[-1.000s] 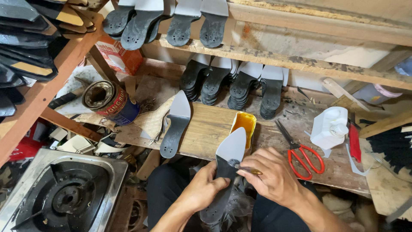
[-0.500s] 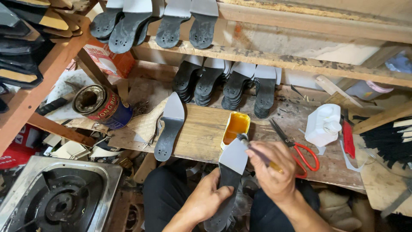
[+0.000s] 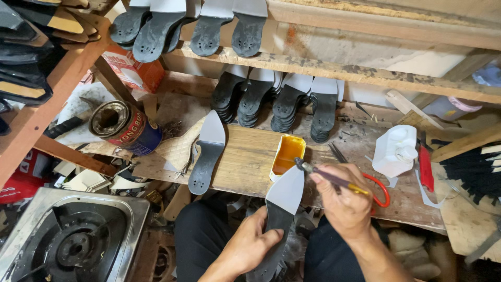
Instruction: The person repeatedly picks up black shoe sole parts, applies a yellowish adhesive with a brush, and places them on a wooden shelf. The person also briefly handles a pair of finished slippers and a metal rod.
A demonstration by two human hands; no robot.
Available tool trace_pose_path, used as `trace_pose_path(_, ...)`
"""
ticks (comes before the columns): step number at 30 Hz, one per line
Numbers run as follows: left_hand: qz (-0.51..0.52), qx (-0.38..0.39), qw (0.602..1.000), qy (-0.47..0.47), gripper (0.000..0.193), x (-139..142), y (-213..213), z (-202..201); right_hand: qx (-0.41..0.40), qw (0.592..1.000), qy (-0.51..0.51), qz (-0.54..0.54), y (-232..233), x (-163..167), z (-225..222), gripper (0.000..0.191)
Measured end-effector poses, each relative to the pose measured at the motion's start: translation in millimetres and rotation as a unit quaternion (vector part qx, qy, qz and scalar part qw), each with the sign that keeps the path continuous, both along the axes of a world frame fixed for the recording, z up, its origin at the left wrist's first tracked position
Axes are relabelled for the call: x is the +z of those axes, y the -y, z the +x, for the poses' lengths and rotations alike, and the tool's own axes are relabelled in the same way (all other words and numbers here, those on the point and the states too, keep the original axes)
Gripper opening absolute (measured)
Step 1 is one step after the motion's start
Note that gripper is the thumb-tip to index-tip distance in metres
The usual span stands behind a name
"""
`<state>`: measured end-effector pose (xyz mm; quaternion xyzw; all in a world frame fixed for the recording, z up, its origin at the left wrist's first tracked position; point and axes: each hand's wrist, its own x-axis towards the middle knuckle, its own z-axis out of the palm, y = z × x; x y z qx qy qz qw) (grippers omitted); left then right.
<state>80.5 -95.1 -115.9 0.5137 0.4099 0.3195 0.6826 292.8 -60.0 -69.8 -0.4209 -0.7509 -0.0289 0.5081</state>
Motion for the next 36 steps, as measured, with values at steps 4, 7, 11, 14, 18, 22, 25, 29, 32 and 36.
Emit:
trace_pose_path(4,-0.036,0.007,0.997,0.069,0.038,-3,0,2,0.048,0.998,0.031,0.039,3,2,5,0.02)
trace_pose_path(7,-0.066,0.022,0.994,0.089,0.038,-8,-5,0,0.084,0.994,0.063,-0.037,15,-1,2,0.02)
trace_pose_path(11,-0.079,0.027,0.993,0.079,0.037,-14,-7,-3,0.122,0.979,0.084,-0.138,24,0,7,0.02)
trace_pose_path(14,-0.083,0.014,0.993,0.077,0.039,-16,-5,1,0.079,0.995,0.004,-0.06,21,5,10,0.018)
trace_pose_path(18,-0.048,0.01,0.995,0.091,0.038,-16,-2,6,0.072,0.992,0.075,-0.066,20,8,2,0.021)
trace_pose_path(22,-0.053,0.01,0.994,0.093,0.039,-18,-4,2,0.142,0.979,0.078,-0.126,21,10,-3,0.023)
trace_pose_path(25,-0.062,-0.002,0.994,0.084,0.037,-18,-2,0,0.119,0.991,0.007,-0.065,9,15,5,0.024)
trace_pose_path(29,-0.099,-0.011,0.988,0.121,0.038,-16,-2,-4,0.147,0.984,0.01,0.097,-6,13,9,0.033)
trace_pose_path(32,-0.084,0.018,0.99,0.115,0.038,-16,-8,-12,0.14,0.99,0.03,0.022,10,2,5,0.025)
trace_pose_path(36,-0.084,0.022,0.989,0.123,0.036,-17,-15,-22,0.139,0.98,0.01,-0.143,33,-20,12,0.026)
